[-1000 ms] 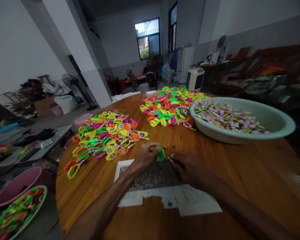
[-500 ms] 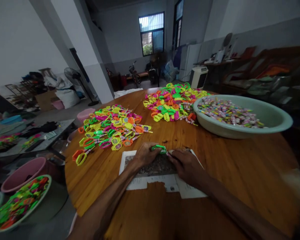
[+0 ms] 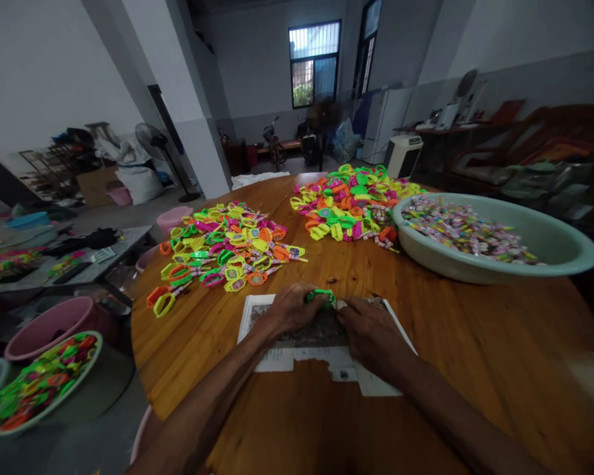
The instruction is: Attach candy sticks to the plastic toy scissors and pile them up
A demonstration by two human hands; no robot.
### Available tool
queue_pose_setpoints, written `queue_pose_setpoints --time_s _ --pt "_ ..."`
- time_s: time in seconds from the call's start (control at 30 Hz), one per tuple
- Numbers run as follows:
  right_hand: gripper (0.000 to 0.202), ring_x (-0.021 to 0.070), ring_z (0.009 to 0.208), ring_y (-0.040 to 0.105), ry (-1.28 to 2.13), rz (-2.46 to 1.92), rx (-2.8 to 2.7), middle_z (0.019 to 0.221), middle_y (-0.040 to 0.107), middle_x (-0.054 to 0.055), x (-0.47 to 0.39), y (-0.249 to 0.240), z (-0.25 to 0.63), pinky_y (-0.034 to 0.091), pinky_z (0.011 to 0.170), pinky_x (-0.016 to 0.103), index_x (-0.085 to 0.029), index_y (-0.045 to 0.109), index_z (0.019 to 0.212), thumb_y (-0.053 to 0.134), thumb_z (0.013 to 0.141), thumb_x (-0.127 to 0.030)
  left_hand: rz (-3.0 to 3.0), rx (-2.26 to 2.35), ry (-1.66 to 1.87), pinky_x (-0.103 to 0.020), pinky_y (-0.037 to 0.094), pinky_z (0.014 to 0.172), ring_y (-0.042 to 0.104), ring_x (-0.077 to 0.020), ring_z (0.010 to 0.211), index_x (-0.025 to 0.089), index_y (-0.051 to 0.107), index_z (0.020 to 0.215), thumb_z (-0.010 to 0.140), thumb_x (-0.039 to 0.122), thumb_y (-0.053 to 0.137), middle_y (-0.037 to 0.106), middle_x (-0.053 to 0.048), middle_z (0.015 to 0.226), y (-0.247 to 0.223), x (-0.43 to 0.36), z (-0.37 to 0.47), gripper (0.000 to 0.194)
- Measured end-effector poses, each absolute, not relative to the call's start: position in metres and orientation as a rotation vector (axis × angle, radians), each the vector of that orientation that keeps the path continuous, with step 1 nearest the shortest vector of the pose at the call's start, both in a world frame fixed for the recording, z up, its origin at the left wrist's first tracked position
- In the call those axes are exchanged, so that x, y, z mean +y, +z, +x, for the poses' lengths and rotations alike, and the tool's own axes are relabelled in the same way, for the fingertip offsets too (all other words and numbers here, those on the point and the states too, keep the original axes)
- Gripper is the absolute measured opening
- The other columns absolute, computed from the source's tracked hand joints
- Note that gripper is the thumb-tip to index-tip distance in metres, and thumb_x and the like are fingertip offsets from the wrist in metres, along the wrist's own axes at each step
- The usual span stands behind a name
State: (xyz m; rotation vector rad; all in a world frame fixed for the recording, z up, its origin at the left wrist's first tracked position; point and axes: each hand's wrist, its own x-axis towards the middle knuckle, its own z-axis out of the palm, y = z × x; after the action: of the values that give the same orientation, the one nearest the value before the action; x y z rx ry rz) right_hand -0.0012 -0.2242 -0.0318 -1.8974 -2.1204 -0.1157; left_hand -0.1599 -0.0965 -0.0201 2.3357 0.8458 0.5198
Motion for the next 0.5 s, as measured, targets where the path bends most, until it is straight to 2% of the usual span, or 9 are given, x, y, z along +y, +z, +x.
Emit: queue_pose_setpoints --time_s 0.13,0.3,0.5 --pt "0.024 0.0217 0.087 0.053 -0.116 -1.973 -2.138 0.096 0.06 0.009 -0.225 -0.027 -0.005 0.032 0.072 0.034 -0.017 0.06 0.095 0.041 0.087 -0.006 2.454 0.956 0.438 -0.03 0.036 0.063 0.057 -0.0203 0.071 0.016 0.067 0.084 0.094 0.057 0.042 0.065 -0.007 0.078 -0.014 -0.104 -0.153 0.049" --pt "0.024 0.0232 0.086 0.054 -0.096 -1.976 -2.05 0.096 0.06 0.01 -0.225 -0.032 -0.007 0.033 0.071 0.034 -0.018 0.062 0.094 0.044 0.084 -0.005 2.661 1.033 0.31 -0.037 0.041 0.075 0.062 -0.0286 0.091 0.018 0.063 0.102 0.098 0.049 0.034 0.067 -0.014 0.096 -0.009 -0.117 -0.143 0.043" --pt "0.028 0.0247 0.079 0.057 -0.184 -1.841 -2.106 0.09 0.064 0.01 -0.215 -0.039 -0.001 0.033 0.068 0.036 -0.019 0.065 0.09 0.049 0.071 -0.005 2.591 1.055 0.276 -0.042 0.042 0.078 0.061 -0.0307 0.092 0.02 0.063 0.101 0.098 0.044 0.036 0.067 -0.014 0.099 -0.013 -0.114 -0.139 0.036"
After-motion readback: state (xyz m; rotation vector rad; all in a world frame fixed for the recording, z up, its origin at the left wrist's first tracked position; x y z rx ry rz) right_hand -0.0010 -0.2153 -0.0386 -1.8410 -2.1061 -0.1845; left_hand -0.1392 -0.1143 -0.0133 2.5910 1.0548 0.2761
